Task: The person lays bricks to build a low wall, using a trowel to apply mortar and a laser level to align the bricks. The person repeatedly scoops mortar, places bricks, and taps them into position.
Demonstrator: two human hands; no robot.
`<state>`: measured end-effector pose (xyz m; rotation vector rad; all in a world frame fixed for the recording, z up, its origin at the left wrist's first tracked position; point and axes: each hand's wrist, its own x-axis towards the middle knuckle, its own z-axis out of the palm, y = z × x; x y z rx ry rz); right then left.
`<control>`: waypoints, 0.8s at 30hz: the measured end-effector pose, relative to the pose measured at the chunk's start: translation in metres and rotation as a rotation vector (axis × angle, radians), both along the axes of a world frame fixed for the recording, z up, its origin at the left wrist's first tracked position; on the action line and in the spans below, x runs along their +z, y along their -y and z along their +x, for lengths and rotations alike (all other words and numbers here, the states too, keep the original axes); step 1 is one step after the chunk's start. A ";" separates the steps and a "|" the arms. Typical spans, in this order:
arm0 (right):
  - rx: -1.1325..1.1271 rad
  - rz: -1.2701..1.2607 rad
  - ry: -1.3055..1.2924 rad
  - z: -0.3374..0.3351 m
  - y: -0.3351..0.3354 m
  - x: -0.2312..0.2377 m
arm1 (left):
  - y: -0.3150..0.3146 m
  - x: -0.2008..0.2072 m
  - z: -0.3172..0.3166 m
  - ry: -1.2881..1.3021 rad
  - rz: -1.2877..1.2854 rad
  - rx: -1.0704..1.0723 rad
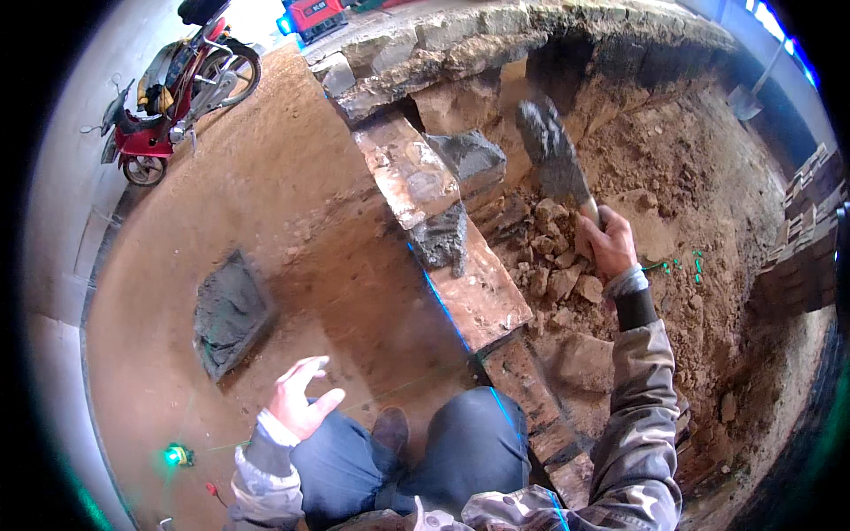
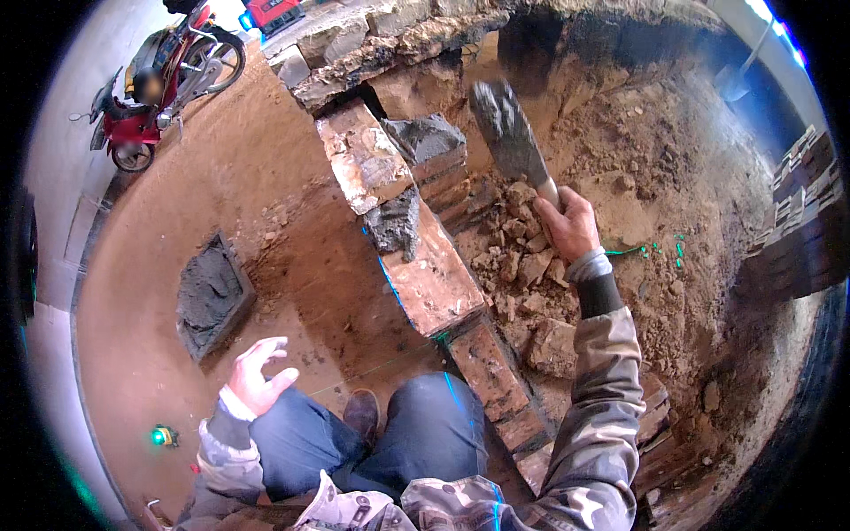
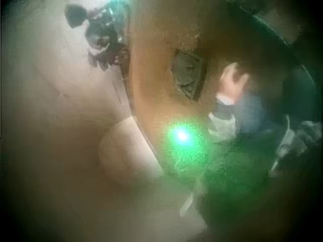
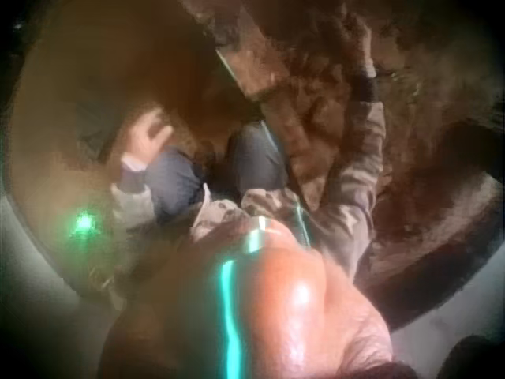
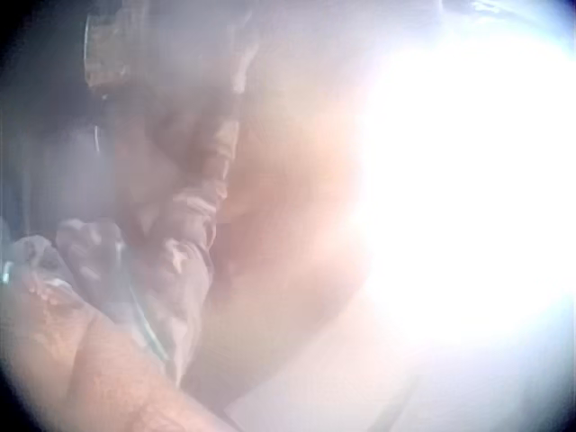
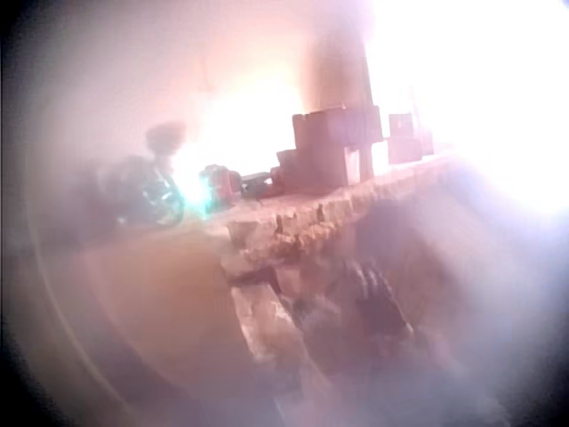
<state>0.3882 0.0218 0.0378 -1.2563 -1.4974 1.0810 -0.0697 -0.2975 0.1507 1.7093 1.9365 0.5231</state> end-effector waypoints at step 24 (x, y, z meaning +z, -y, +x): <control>-0.230 0.294 0.000 -0.075 0.077 0.122 | -0.058 -0.063 0.024 0.356 0.091 -0.657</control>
